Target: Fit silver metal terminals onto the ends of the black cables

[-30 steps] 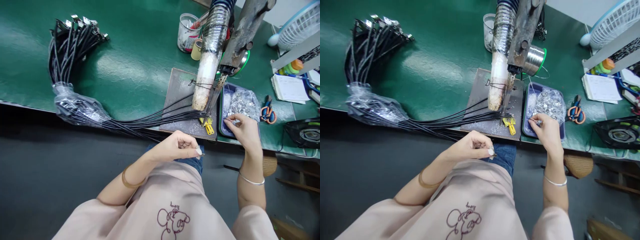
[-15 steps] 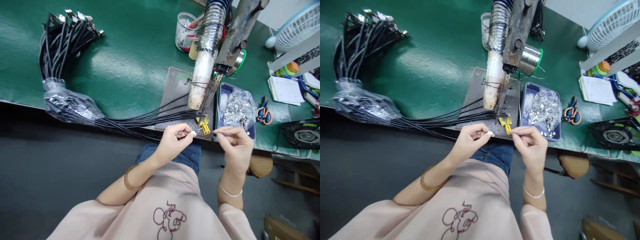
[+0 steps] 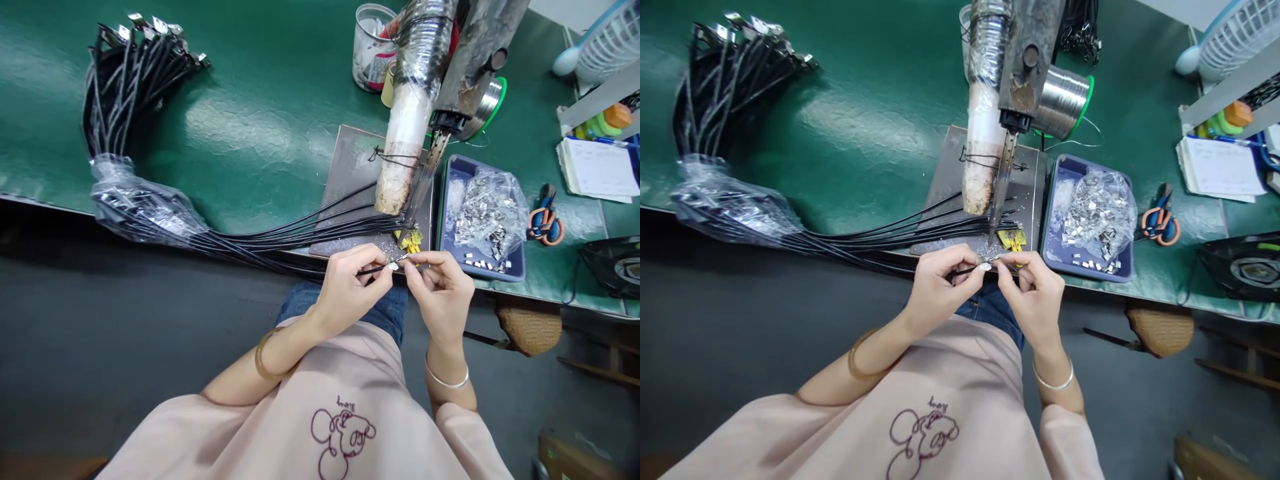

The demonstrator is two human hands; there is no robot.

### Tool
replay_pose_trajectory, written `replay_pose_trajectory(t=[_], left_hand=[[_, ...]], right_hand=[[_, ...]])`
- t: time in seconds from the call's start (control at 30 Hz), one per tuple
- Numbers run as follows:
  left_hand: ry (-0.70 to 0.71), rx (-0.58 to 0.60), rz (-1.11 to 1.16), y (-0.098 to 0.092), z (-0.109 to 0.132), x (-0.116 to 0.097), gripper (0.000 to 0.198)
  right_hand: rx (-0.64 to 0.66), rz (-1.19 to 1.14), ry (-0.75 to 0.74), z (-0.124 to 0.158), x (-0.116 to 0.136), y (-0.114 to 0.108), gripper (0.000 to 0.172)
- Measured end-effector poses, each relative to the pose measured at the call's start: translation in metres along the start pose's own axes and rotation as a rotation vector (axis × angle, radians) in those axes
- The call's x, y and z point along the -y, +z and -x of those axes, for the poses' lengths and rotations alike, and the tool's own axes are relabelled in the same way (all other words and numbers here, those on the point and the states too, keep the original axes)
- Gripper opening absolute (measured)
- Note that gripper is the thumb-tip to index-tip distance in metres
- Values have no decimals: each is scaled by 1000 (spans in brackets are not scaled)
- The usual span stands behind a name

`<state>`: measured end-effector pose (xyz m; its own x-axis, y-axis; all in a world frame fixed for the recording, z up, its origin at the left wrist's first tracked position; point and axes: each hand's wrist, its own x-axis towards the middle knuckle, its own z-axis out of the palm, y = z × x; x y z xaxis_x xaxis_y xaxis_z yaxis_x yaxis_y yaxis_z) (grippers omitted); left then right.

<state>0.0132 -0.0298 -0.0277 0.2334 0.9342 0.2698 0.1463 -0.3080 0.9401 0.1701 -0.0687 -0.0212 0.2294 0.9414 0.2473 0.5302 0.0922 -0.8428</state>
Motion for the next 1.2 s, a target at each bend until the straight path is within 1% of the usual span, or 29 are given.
replay_pose_trajectory(t=[0.27, 0.43, 0.53, 0.67, 0.7, 0.77, 0.8, 0.87, 0.93, 1.0, 1.03, 1.1, 1.2], left_hand=[[37, 11, -14, -1, 1, 1, 24], [100, 17, -49, -2, 2, 1, 21], [158, 18, -95, -1, 4, 2, 20], [219, 62, -146, 1, 6, 5, 19], [210, 75, -134, 0, 6, 6, 18], [147, 80, -69, -1, 6, 6, 16], [92, 80, -21, -2, 5, 6, 14], [-39, 92, 81, -5, 4, 5, 13], [-146, 109, 170, -7, 2, 4, 14], [-205, 101, 242, -9, 0, 4, 15], [-222, 92, 269, -9, -1, 5, 15], [-247, 79, 304, -8, -3, 6, 14], [-259, 55, 312, -7, -4, 7, 14]], right_hand=[[29, -57, 52, -1, -1, -2, 7], [33, -14, 35, -1, 1, -4, 8], [45, 68, -62, -1, 3, -6, 6], [99, 261, -288, -1, 3, -9, 8], [86, 276, -311, -1, 3, -11, 8], [-2, 202, -278, -1, 3, -14, 6], [-69, 114, -235, 0, 3, -16, 6], [-181, -90, -156, 0, 4, -19, 13], [-218, -212, -115, 1, 5, -20, 18], [-205, -170, -116, 2, 4, -17, 17], [-191, -106, -143, 2, 3, -15, 15], [-154, 35, -258, 2, 1, -8, 13], [-115, 177, -470, 1, -2, 1, 20]])
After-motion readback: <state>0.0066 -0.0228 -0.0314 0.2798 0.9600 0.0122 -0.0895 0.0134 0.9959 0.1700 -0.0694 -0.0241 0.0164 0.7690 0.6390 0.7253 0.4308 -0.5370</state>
